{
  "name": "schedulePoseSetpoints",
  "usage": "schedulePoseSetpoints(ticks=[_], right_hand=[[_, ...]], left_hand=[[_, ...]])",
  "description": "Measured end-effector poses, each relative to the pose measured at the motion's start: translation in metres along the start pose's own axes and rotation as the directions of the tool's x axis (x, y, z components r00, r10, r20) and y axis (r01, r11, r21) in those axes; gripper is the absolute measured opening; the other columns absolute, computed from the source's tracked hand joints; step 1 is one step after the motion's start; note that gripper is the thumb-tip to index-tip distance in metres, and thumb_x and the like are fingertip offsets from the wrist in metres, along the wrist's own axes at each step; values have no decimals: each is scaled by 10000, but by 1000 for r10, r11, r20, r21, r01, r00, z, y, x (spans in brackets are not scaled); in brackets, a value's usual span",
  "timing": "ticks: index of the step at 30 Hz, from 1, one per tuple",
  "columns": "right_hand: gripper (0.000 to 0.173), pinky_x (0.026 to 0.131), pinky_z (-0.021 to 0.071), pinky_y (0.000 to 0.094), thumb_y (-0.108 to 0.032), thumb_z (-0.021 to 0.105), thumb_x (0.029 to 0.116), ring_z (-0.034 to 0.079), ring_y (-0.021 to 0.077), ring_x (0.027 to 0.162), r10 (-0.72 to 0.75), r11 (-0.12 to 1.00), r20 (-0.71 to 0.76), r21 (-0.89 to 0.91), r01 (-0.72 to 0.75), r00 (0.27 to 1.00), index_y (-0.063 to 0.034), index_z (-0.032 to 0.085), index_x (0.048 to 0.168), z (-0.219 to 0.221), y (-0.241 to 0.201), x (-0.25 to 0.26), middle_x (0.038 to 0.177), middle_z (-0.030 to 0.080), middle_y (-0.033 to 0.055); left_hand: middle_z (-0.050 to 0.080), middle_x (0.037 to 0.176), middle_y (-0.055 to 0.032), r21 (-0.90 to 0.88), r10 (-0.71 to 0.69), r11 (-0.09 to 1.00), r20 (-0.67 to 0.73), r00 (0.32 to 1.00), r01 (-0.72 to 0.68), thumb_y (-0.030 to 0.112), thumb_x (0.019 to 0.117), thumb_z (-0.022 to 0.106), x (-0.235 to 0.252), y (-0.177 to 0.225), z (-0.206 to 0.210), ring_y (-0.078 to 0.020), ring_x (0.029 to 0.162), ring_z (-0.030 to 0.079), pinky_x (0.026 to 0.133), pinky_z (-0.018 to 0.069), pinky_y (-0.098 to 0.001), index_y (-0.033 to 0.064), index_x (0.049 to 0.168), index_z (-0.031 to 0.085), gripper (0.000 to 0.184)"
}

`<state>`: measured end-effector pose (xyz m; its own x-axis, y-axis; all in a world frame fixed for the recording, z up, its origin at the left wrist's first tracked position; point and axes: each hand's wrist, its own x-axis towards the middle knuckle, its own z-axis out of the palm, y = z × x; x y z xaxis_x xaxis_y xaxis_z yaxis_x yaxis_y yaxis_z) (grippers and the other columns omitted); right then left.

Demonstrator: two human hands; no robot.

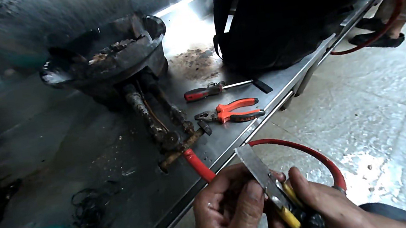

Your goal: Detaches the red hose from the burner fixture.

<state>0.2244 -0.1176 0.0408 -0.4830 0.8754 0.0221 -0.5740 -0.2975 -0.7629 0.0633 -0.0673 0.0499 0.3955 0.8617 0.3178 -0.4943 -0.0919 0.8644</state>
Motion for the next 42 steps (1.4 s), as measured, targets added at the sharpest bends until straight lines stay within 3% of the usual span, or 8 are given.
schedulePoseSetpoints(ticks=[14,17,22,25,28,30,35,42], right_hand=[[642,446,531,220,-738,376,964,617,44,513,17,999,31,43,-18,999,-164,664,973,-3,0,3,649,611,-47],[657,448,505,188,-728,365,979,600,17,516,66,995,57,76,-70,996,-161,697,991,-5,-7,-1,661,613,-60],[505,528,497,162,-565,474,1023,607,-2,608,-169,961,26,-216,170,985,-133,731,1066,-25,-49,-6,783,669,-60],[567,514,470,135,-616,343,1055,550,-36,593,-319,589,71,-767,256,945,-155,671,1081,-45,-63,15,732,590,-93],[569,574,481,212,-564,287,1087,558,18,656,-280,-57,178,-984,169,943,-119,637,1136,-52,-62,38,792,592,-26],[553,572,491,280,-552,303,1087,572,77,653,-238,-239,196,-961,138,951,-118,643,1130,-54,-54,56,793,598,1],[504,601,494,308,-508,303,1094,592,91,684,-155,-239,187,-960,147,970,-140,647,1118,-61,-42,82,807,606,-7],[606,537,466,363,-601,250,1068,577,139,602,-121,-324,111,-944,67,986,-136,636,1038,-55,-36,92,678,547,-14]], left_hand=[[754,1037,-24,28,-14,999,-4,1000,14,182,1043,547,1,1,-3,-67,886,714,779,601,-227,45,1137,714,236],[758,1032,-2,150,127,982,-103,987,-111,165,1069,500,0,-3,2,-63,907,714,801,596,-224,45,1143,693,239],[720,1039,96,387,571,817,-446,689,-427,223,1079,491,-8,-24,3,-12,972,671,840,535,-162,190,1089,687,199],[634,1175,163,480,605,794,-574,552,-372,180,1037,530,-7,-43,1,12,1152,574,942,482,-169,256,1149,616,161],[573,1150,96,394,442,895,-717,538,-210,86,992,491,-5,-54,14,38,1116,545,932,466,-153,96,1180,504,188],[535,1110,19,222,232,971,-789,569,-88,77,997,462,-4,-49,25,44,1024,558,891,482,-143,-21,1230,438,254],[603,915,-32,-268,-232,963,-744,627,37,128,1096,344,3,-37,25,-78,724,679,682,613,-240,-8,1259,447,236],[596,796,-45,-479,-377,877,-633,676,40,160,1117,279,8,-29,14,-98,581,634,549,587,-235,25,1173,459,232]])
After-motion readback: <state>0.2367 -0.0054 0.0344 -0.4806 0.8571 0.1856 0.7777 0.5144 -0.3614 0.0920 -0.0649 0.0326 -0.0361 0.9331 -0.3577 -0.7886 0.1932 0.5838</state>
